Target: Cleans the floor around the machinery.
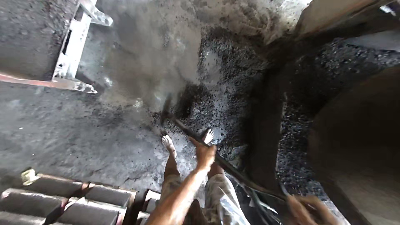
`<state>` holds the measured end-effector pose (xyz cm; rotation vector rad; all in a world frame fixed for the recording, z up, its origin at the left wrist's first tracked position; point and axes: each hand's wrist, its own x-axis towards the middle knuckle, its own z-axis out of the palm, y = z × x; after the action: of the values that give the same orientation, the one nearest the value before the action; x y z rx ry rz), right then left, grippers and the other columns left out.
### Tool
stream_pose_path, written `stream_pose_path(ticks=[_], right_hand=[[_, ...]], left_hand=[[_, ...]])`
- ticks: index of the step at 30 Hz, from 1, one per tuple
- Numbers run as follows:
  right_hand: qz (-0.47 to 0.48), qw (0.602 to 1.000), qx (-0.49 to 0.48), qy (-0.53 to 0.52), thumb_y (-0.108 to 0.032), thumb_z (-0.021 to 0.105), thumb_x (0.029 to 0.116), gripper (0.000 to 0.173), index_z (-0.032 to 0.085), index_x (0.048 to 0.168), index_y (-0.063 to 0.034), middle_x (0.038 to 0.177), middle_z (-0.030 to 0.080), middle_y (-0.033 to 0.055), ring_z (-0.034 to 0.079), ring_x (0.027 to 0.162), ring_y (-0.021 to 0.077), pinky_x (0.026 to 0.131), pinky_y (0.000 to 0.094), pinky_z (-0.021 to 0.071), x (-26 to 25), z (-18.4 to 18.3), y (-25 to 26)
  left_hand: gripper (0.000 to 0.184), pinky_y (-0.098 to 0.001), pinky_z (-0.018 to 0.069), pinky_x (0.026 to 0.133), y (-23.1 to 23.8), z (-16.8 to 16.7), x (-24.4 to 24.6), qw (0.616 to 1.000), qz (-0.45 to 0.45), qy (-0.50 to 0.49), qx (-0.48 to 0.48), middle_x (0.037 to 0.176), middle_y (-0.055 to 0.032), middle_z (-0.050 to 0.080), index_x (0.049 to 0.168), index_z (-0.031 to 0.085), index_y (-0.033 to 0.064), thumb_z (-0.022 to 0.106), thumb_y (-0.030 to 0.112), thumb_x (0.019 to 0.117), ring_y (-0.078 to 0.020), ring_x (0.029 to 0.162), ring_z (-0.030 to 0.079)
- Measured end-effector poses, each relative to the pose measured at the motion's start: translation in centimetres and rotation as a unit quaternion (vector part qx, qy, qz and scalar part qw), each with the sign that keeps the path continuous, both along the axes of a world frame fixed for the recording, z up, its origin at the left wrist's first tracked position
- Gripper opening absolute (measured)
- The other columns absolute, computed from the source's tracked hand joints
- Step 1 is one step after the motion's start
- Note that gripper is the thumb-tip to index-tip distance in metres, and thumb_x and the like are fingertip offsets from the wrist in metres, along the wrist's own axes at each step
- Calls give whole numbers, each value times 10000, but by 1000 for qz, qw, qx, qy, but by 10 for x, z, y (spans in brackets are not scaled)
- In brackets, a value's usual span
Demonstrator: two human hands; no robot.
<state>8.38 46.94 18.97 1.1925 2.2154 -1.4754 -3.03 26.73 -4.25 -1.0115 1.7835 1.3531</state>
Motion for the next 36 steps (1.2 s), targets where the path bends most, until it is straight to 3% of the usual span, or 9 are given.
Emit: stream_pose_path(ticks=[5, 8, 11, 14, 16, 23, 27, 32, 36], right_hand=[[24, 989, -121, 82, -104, 737, 903, 203, 683, 1077, -15, 777, 697, 90, 627, 542, 171, 470, 325, 559, -64, -150, -99], [57, 984, -147, 78, -90, 720, 896, 268, 677, 1151, -20, 875, 719, 78, 669, 650, 159, 557, 303, 588, -82, -175, -108], [74, 994, -68, 40, -137, 734, 907, 282, 682, 1167, -43, 932, 733, 74, 699, 708, 175, 599, 344, 622, -63, -139, -46], [89, 993, 46, 59, -184, 733, 888, 279, 689, 1128, -49, 864, 713, 41, 657, 604, 131, 514, 306, 590, -69, -78, 21], [107, 987, 97, 71, -182, 727, 882, 263, 688, 1103, -45, 883, 711, 15, 655, 628, 78, 532, 255, 586, -68, -30, 48], [110, 978, 107, 140, -69, 693, 927, 138, 643, 1031, 8, 835, 692, 1, 644, 620, 39, 549, 241, 588, -32, 75, 48], [6, 991, 63, 115, -65, 657, 949, 122, 627, 1067, -68, 801, 682, -27, 613, 551, 74, 481, 269, 559, -12, 58, 26], [-213, 973, -18, 82, -134, 655, 951, 137, 647, 1076, -78, 686, 621, 45, 543, 447, 141, 406, 306, 513, -5, -36, -49], [-218, 973, 67, 29, -58, 643, 932, 153, 643, 1083, -30, 745, 661, 39, 580, 491, 134, 437, 308, 533, 12, -13, -96]], left_hand=[[1026, -569, 619, 720, -145, -92, -43, 990, 18, -116, -76, 1253, -319, 580, 1623, -4, 119, 724, 335, 933, -408, 943, 702], [974, -534, 622, 722, -159, -133, -43, 979, -21, -175, -100, 1226, -294, 607, 1594, 97, 59, 719, 351, 903, -376, 934, 710], [833, -522, 623, 706, -84, -115, -20, 985, 2, -169, -26, 1197, -285, 620, 1536, 261, 6, 737, 288, 913, -365, 912, 708], [1027, -511, 634, 656, 13, -81, -27, 985, 29, -145, 85, 1232, -298, 583, 1597, 21, 85, 759, 277, 909, -367, 872, 718], [1003, -526, 628, 643, 58, -58, -22, 981, 38, -134, 137, 1238, -297, 586, 1597, 43, 90, 756, 267, 913, -374, 872, 716], [1096, -537, 598, 671, 88, 30, -4, 981, 78, -75, 160, 1239, -293, 547, 1593, 36, 108, 812, 118, 819, -381, 933, 665], [1193, -546, 604, 648, 59, 42, -20, 993, 31, -39, 109, 1247, -314, 544, 1612, -56, 144, 818, 70, 804, -390, 905, 679], [1182, -489, 618, 582, 10, -38, -61, 975, -169, -124, 75, 1154, -295, 585, 1596, -120, 164, 786, 185, 837, -340, 778, 713], [1210, -532, 628, 639, 5, -49, -38, 953, -231, -171, 100, 1225, -311, 572, 1603, -101, 152, 810, 221, 810, -379, 872, 715]])
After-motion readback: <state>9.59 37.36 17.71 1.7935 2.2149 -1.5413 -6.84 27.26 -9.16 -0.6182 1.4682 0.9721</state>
